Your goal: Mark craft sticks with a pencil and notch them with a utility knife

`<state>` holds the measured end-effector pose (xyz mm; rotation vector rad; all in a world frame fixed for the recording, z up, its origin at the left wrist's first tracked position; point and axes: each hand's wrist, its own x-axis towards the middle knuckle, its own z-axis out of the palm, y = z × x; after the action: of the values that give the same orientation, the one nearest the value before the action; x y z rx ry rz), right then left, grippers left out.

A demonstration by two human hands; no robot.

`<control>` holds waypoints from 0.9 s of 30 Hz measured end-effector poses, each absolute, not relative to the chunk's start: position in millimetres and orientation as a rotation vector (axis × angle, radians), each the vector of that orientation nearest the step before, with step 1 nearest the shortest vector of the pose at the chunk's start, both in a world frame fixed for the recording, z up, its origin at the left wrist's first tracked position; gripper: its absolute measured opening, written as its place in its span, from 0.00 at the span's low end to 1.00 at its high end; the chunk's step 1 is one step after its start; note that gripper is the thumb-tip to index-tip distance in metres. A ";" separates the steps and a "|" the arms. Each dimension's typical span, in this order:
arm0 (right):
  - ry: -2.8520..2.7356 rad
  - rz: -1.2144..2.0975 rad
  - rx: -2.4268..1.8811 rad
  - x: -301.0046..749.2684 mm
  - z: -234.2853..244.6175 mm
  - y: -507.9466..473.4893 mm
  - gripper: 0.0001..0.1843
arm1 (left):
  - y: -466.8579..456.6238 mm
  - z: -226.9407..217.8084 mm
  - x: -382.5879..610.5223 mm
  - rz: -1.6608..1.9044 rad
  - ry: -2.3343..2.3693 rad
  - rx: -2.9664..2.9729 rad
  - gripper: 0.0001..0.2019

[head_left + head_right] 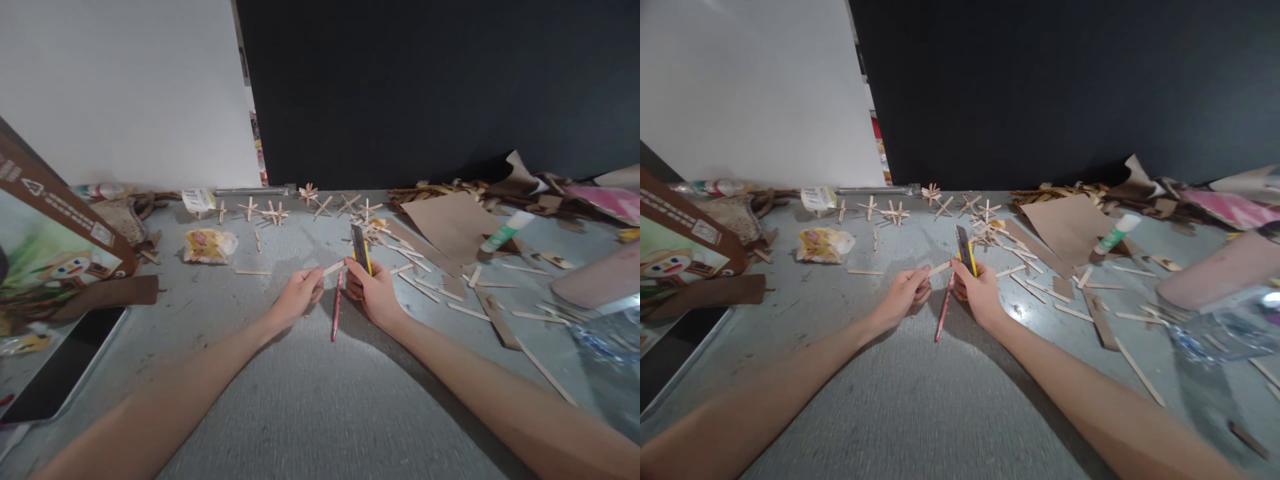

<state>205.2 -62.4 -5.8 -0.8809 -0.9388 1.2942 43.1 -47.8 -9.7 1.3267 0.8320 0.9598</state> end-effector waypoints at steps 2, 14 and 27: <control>-0.909 1.273 -0.886 205.8 -4.7 -61.5 0.29 | -47.6 -10.4 41.2 0.954 0.841 1.328 0.28; -1.167 1.351 -1.035 204.5 1.3 -67.4 0.24 | -81.8 16.2 40.8 0.584 0.962 2.327 0.20; -1.596 1.405 -1.524 203.9 43.6 -112.8 0.20 | -144.4 4.6 -7.7 0.622 1.493 2.472 0.15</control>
<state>203.9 -112.8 43.6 -1.5239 -1.5962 1.4048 -7.7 -144.4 4.6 2.4720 1.4932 0.6225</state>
